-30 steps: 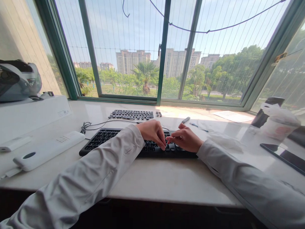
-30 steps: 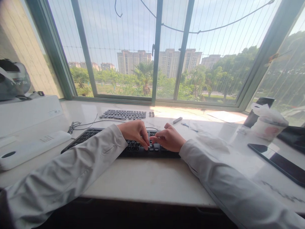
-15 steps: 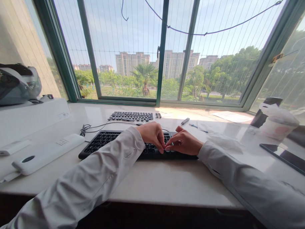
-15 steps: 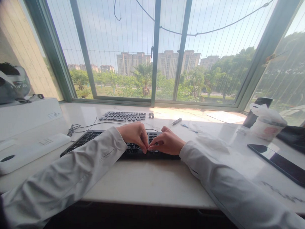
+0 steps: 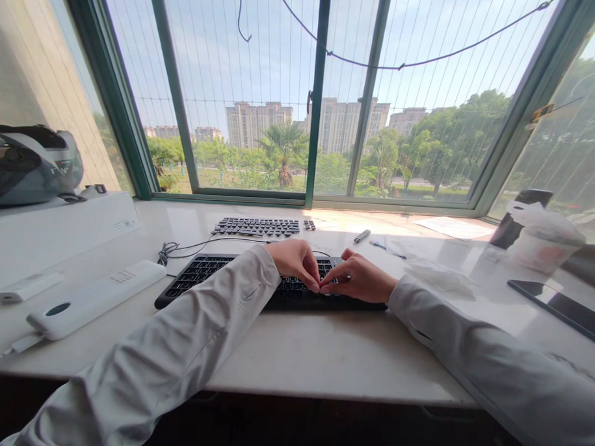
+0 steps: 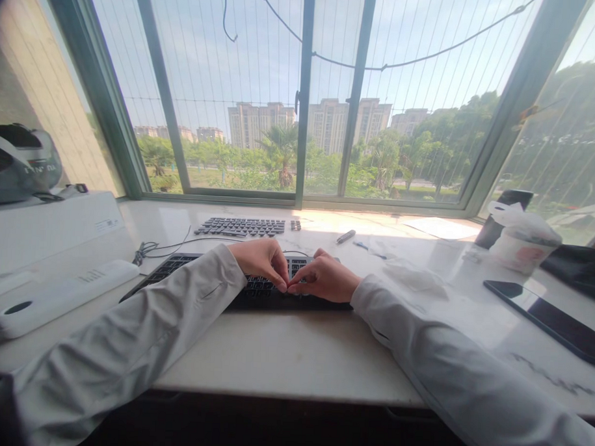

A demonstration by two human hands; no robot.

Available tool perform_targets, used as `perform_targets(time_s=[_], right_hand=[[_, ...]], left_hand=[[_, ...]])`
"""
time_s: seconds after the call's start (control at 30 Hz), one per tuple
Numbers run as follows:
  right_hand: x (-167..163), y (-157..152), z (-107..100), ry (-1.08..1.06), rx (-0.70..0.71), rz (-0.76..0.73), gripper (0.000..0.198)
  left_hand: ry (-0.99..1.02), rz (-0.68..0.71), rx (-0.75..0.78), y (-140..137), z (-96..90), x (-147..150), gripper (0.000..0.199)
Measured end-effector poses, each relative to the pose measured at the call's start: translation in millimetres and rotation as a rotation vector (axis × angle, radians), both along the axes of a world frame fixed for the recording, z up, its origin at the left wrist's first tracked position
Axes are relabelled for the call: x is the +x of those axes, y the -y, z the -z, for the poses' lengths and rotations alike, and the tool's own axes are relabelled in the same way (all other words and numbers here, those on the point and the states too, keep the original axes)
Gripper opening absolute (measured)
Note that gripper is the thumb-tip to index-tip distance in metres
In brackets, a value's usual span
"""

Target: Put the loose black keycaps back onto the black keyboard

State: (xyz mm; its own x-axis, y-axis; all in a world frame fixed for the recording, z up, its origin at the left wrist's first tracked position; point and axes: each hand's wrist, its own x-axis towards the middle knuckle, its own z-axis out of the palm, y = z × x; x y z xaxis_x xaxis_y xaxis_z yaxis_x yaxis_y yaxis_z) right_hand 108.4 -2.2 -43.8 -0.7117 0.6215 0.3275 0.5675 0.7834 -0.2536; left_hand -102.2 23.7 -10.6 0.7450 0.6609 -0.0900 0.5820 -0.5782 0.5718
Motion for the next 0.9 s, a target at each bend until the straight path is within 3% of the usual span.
perform_targets(time_s=[0.53, 0.73, 0.9], right_hand=[[-1, 5, -4, 0.028, 0.045, -0.045, 0.022], [-1, 18, -13, 0.14, 0.207, -0.198, 0.026], [-6, 27, -15, 0.293, 0.435, -0.261, 0.029]], left_hand=[[0.01, -0.026, -0.074, 0, 1.4, 1, 0.04], [-0.026, -0.139, -0.204, -2, 4.8, 3, 0.048], [-0.005, -0.227, -0.323, 5, 2.7, 9, 0.056]])
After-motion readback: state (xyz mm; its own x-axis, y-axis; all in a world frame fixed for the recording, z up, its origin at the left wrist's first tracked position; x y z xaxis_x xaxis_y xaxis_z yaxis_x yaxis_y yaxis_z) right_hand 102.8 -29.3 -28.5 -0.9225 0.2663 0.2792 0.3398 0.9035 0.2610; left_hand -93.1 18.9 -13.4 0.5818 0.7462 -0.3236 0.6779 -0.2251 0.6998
